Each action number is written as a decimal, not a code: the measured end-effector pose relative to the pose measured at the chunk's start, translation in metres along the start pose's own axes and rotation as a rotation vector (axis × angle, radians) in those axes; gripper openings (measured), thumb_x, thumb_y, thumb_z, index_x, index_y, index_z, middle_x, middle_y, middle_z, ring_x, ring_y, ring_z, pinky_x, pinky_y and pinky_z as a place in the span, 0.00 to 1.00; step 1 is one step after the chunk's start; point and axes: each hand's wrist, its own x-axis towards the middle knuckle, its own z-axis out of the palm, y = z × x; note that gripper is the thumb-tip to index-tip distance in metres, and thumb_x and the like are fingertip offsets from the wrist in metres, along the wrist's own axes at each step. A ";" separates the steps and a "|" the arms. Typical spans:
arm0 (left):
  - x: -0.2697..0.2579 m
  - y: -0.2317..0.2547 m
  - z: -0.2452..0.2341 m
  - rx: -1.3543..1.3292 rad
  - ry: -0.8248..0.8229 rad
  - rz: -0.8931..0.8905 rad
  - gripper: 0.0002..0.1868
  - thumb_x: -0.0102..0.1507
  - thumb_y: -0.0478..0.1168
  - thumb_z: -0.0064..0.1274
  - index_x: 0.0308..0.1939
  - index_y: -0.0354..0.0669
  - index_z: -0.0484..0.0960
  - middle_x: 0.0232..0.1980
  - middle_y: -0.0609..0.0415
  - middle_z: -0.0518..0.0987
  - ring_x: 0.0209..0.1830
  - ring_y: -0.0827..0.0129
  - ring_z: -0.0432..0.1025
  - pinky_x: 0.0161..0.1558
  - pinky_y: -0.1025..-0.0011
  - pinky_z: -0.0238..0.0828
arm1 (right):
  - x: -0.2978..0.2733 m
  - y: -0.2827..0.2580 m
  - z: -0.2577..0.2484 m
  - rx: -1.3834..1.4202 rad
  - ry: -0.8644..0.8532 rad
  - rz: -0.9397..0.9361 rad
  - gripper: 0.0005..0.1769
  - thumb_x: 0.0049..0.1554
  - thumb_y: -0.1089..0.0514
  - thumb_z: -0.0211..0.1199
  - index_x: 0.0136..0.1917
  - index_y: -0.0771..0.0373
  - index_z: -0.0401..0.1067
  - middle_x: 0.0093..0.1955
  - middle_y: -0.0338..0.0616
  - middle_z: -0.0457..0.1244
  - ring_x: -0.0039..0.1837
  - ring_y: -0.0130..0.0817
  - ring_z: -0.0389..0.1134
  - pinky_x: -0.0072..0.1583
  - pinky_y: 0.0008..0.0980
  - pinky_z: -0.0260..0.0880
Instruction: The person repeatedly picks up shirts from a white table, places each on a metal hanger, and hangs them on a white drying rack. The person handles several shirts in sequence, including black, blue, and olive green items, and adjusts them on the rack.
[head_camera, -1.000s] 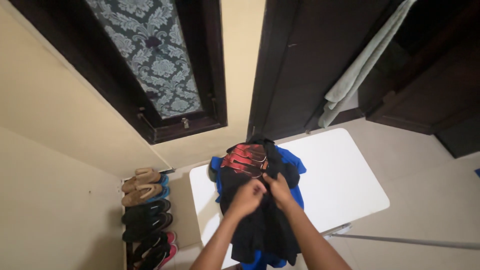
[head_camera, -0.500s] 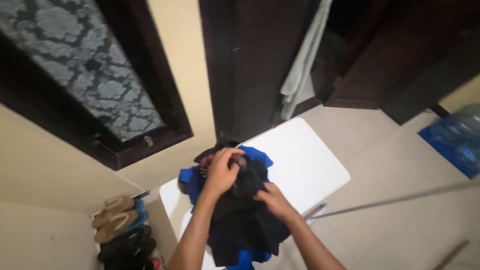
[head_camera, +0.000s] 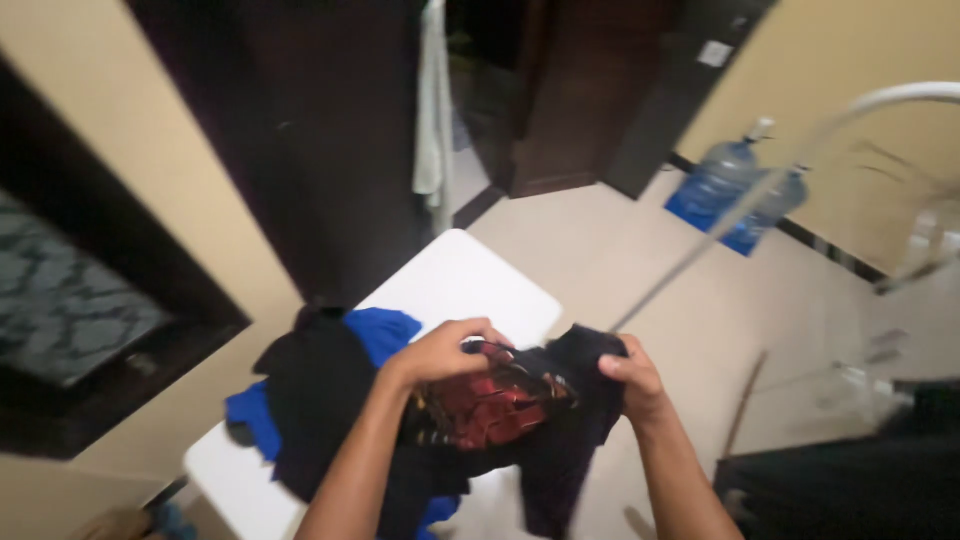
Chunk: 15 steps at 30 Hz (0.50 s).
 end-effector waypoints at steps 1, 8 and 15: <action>0.006 0.005 0.003 -0.003 -0.014 0.016 0.15 0.55 0.39 0.61 0.46 0.43 0.82 0.50 0.44 0.86 0.57 0.49 0.78 0.64 0.51 0.66 | -0.002 -0.018 -0.007 -0.011 0.014 -0.012 0.15 0.40 0.58 0.64 0.39 0.71 0.74 0.27 0.52 0.60 0.28 0.39 0.67 0.30 0.31 0.63; 0.045 0.049 0.076 -0.059 -0.139 -0.164 0.38 0.56 0.55 0.68 0.66 0.52 0.70 0.51 0.47 0.72 0.52 0.55 0.66 0.54 0.59 0.63 | -0.055 -0.104 -0.042 -0.181 0.287 -0.046 0.12 0.57 0.59 0.63 0.46 0.73 0.75 0.33 0.59 0.68 0.34 0.43 0.72 0.36 0.40 0.75; 0.130 0.030 0.206 -0.182 -0.758 -0.139 0.32 0.54 0.48 0.71 0.62 0.52 0.80 0.54 0.51 0.81 0.44 0.65 0.75 0.46 0.67 0.75 | -0.113 -0.141 -0.077 -0.175 0.141 0.077 0.08 0.44 0.64 0.65 0.35 0.74 0.76 0.22 0.49 0.60 0.21 0.32 0.62 0.22 0.29 0.60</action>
